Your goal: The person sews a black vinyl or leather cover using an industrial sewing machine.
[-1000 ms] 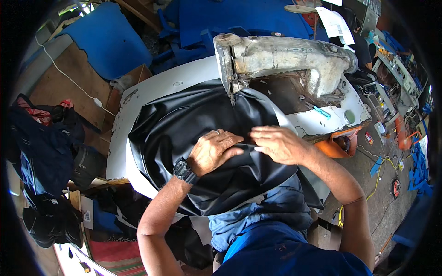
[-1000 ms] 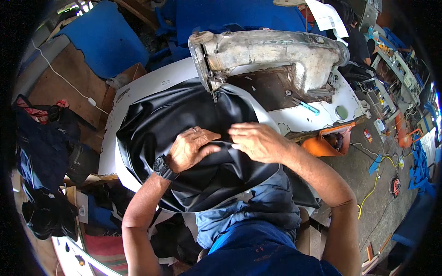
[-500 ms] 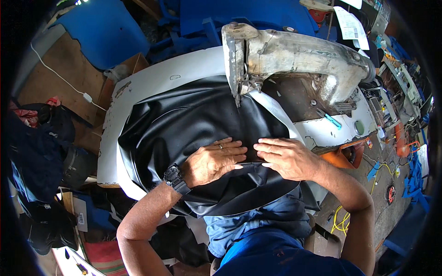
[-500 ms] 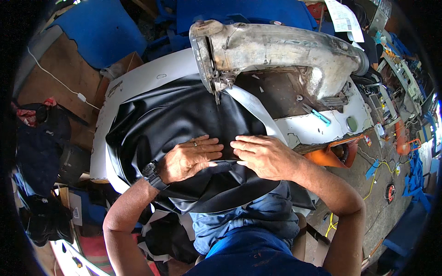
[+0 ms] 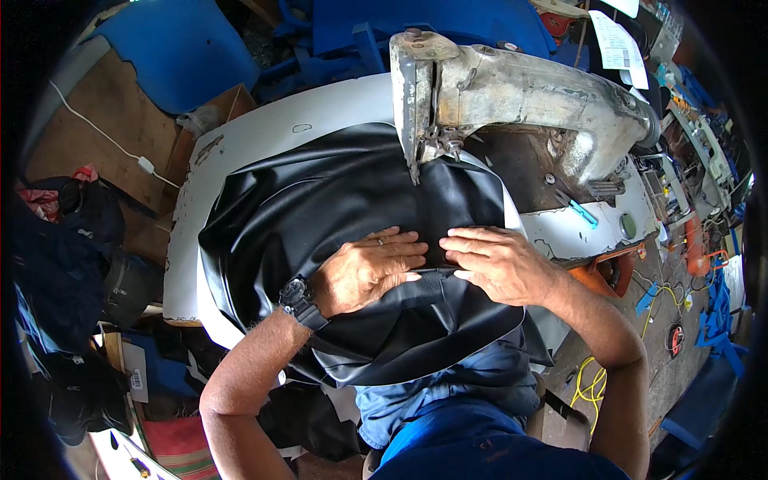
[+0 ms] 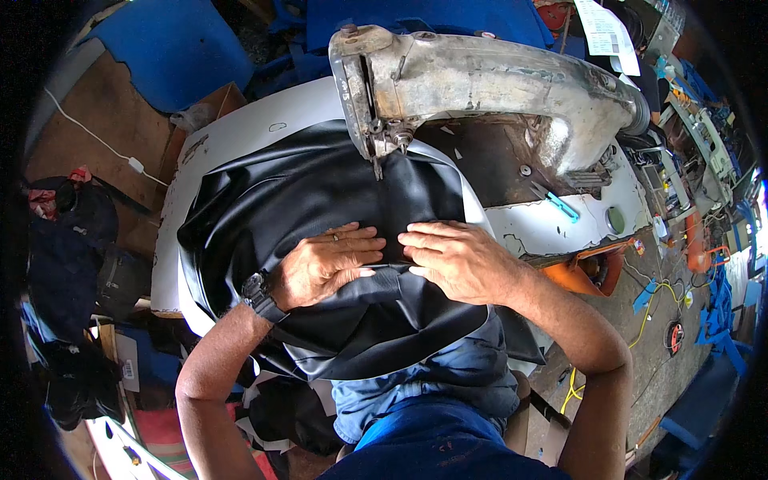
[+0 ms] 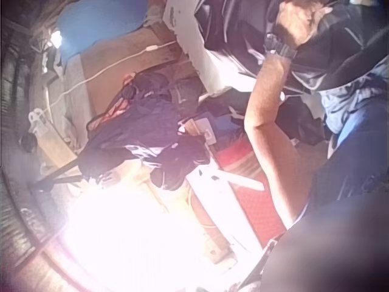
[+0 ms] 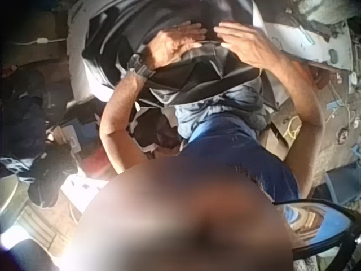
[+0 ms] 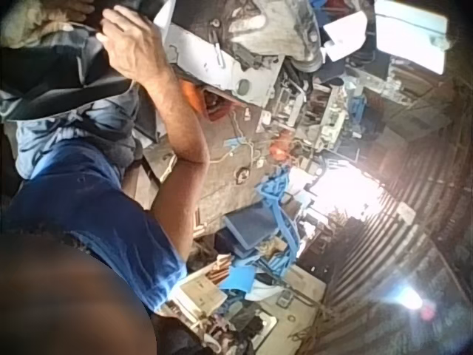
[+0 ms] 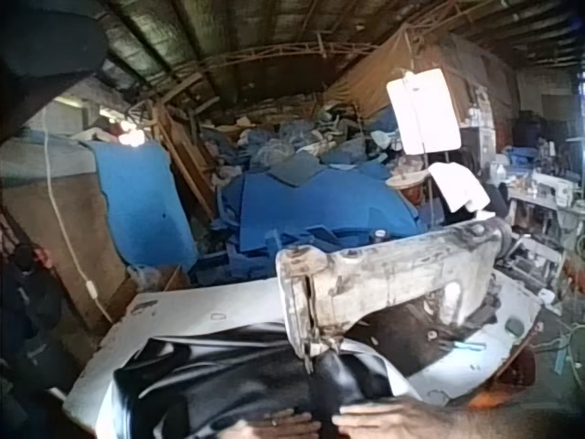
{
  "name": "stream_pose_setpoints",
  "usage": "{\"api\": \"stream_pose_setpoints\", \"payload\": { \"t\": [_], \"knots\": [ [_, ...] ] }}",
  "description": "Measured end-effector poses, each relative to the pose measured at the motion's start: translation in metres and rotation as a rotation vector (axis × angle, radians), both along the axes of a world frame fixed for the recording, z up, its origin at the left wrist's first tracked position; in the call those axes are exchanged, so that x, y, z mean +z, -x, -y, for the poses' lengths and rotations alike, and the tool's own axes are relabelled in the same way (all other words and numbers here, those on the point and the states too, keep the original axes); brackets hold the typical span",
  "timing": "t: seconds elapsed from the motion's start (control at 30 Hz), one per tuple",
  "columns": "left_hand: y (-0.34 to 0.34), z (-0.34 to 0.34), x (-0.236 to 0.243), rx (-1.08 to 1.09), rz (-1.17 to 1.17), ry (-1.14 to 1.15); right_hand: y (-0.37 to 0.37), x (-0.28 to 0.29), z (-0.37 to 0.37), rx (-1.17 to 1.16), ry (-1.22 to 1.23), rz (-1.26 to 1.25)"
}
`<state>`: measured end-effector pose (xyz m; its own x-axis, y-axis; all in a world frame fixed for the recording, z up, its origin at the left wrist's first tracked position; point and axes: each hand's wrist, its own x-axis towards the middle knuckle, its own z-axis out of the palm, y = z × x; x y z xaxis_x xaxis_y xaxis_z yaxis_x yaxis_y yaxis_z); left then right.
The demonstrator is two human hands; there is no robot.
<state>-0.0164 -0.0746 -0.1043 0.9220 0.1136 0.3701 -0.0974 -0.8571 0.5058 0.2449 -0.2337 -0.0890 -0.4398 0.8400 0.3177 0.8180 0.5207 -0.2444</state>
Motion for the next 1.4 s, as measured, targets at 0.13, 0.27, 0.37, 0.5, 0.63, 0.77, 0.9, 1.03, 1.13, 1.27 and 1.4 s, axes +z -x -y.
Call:
{"api": "stream_pose_setpoints", "payload": {
  "t": [0.13, 0.27, 0.37, 0.5, 0.63, 0.77, 0.9, 1.03, 1.13, 1.27, 1.4],
  "knots": [
    [-0.002, -0.005, 0.000, 0.014, -0.004, 0.000, -0.003, 0.000, -0.007, -0.004, 0.009, -0.025],
    [-0.006, -0.012, 0.001, -0.004, -0.013, 0.019, -0.007, 0.000, -0.014, -0.005, -0.005, -0.002],
    [-0.008, -0.017, -0.001, 0.016, -0.010, 0.015, -0.008, 0.000, -0.019, -0.011, 0.017, -0.025],
    [-0.009, -0.022, 0.001, 0.034, -0.020, -0.005, -0.009, 0.003, -0.026, -0.014, 0.026, -0.030],
    [-0.013, -0.027, 0.001, 0.051, -0.025, -0.022, -0.013, 0.002, -0.034, -0.012, 0.034, -0.019],
    [-0.018, -0.037, -0.002, 0.041, -0.018, -0.038, -0.017, 0.000, -0.042, -0.021, 0.015, -0.011],
    [-0.019, -0.041, -0.002, 0.047, -0.022, -0.060, -0.019, 0.000, -0.047, -0.029, 0.004, -0.006],
    [-0.020, -0.045, -0.003, 0.058, -0.036, -0.057, -0.021, 0.000, -0.053, -0.019, -0.006, -0.010],
    [-0.022, -0.049, -0.003, 0.067, -0.030, -0.058, -0.022, -0.001, -0.056, -0.028, 0.003, -0.007],
    [-0.025, -0.053, -0.002, 0.088, -0.046, -0.059, -0.025, 0.000, -0.061, -0.039, 0.019, -0.024],
    [-0.028, -0.058, -0.001, 0.095, -0.056, -0.058, -0.026, 0.000, -0.066, -0.047, 0.015, -0.020]
  ]
}}
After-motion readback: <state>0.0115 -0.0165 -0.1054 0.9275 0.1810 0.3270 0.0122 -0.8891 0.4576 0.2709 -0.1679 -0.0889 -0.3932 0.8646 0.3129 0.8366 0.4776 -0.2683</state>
